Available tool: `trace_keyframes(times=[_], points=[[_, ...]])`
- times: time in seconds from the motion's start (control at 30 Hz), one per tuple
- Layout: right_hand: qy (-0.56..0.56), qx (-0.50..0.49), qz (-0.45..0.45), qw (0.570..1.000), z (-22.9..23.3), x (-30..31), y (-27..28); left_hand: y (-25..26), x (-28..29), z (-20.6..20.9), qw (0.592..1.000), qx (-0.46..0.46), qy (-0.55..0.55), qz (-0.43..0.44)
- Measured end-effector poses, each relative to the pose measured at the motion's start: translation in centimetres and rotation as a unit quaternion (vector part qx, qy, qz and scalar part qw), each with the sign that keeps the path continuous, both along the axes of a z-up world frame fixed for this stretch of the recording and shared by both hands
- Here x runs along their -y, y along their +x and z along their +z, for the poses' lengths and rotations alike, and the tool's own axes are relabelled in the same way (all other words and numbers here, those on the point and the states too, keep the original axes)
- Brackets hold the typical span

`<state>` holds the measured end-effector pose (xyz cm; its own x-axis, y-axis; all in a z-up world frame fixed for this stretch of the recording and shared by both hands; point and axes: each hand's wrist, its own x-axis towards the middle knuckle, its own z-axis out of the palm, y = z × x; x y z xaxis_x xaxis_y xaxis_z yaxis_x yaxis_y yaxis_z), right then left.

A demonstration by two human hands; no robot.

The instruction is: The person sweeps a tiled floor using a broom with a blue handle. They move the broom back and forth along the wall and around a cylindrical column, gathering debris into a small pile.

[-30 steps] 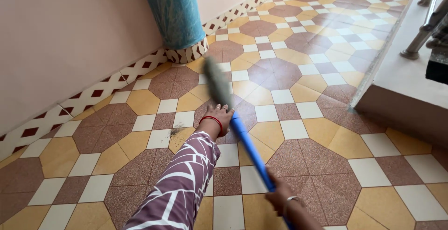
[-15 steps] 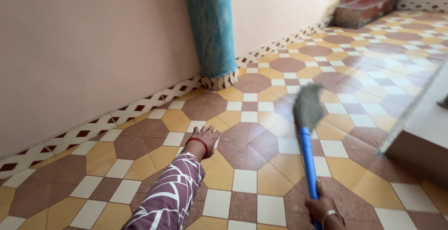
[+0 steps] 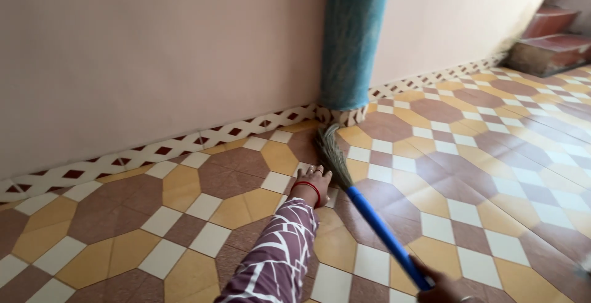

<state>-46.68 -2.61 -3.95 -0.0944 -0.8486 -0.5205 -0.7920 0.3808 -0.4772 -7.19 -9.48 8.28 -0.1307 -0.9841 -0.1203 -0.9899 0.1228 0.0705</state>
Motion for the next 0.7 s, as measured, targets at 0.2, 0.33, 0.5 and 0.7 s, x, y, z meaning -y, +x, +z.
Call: trace_keyframes(times=[0.2, 0.33, 0.5, 0.7], points=[[-0.012, -0.035, -0.019, 0.999, 12.7, 6.0, -2.9, 4.3, 1.5, 1.2, 0.998, 0.016, 0.002, 0.057], [-0.005, -0.079, -0.013, 0.997, 17.6, 9.5, -0.5, 5.0, 2.0, 3.1, 0.995, 0.004, 0.000, 0.099], [0.038, -0.127, 0.016, 0.991, 14.3, 11.2, 5.1, 1.8, 1.7, 3.7, 0.990, -0.099, -0.015, 0.097], [0.019, -0.066, -0.015, 0.998, 14.6, 10.1, -5.2, 4.6, -1.9, 1.2, 0.996, 0.009, 0.007, 0.087]])
